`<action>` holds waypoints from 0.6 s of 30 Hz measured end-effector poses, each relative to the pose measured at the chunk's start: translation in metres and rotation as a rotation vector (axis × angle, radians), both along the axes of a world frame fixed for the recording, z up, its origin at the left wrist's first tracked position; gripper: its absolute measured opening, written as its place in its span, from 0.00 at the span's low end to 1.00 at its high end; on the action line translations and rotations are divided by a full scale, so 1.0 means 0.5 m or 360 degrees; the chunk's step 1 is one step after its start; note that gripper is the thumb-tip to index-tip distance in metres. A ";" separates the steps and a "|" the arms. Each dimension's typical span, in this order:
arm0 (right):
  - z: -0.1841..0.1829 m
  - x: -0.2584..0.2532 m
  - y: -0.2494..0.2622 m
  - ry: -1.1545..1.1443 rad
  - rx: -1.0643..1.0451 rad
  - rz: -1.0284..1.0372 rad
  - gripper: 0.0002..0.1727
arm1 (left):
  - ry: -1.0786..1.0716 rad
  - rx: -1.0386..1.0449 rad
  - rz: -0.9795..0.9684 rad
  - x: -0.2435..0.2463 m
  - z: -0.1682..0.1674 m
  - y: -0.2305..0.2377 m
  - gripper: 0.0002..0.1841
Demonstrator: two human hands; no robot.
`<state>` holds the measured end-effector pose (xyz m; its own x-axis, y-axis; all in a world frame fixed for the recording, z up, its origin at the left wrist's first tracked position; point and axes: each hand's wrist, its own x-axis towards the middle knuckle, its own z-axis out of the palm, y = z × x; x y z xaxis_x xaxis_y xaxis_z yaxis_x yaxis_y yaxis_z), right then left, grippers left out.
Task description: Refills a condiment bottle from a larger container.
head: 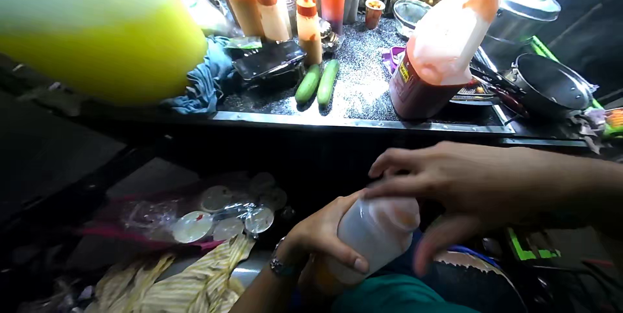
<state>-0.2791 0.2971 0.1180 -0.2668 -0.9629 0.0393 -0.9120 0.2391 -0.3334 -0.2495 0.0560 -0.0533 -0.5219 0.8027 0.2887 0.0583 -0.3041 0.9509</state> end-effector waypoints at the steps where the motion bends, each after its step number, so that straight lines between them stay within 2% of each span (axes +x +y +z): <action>1: -0.007 -0.002 -0.005 0.0110 0.0043 -0.0124 0.39 | 0.0000 0.0004 0.0001 -0.002 -0.001 0.002 0.45; 2: -0.010 -0.003 -0.010 0.0145 0.0127 -0.0184 0.40 | 0.0001 0.0006 0.0001 -0.004 -0.004 0.003 0.45; 4: -0.010 -0.004 -0.014 0.0043 0.0171 -0.0101 0.33 | -0.0030 0.0010 0.0015 -0.005 -0.009 0.002 0.42; 5: -0.007 -0.007 -0.013 -0.0030 0.0130 -0.0012 0.36 | -0.0060 0.0011 0.0033 -0.003 -0.010 -0.001 0.39; 7: -0.005 -0.016 -0.012 -0.0149 0.0016 0.0145 0.51 | -0.0105 -0.0006 0.0066 0.001 -0.012 -0.007 0.37; 9: -0.007 -0.025 -0.013 -0.0129 0.0034 0.0100 0.56 | -0.0116 -0.0001 0.0050 -0.005 -0.016 -0.009 0.40; 11: -0.026 -0.027 -0.021 0.0003 0.0100 -0.0137 0.51 | -0.0095 -0.0014 0.0037 -0.012 -0.021 -0.005 0.45; 13: -0.029 -0.028 -0.034 -0.0090 0.0316 -0.0236 0.47 | -0.0077 -0.0029 0.0047 -0.016 -0.021 -0.004 0.45; 15: -0.021 -0.032 -0.042 -0.0246 0.0441 -0.0200 0.47 | -0.0092 -0.0029 0.0034 -0.022 -0.021 -0.007 0.45; 18: -0.019 -0.036 -0.039 -0.0308 0.0338 0.0027 0.53 | -0.0188 0.0028 -0.0109 -0.026 -0.026 -0.013 0.38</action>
<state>-0.2973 0.2777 0.1084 -0.2332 -0.9486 -0.2139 -0.8408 0.3072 -0.4457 -0.2623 0.0493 -0.0661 -0.4974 0.8329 0.2429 -0.0751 -0.3202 0.9444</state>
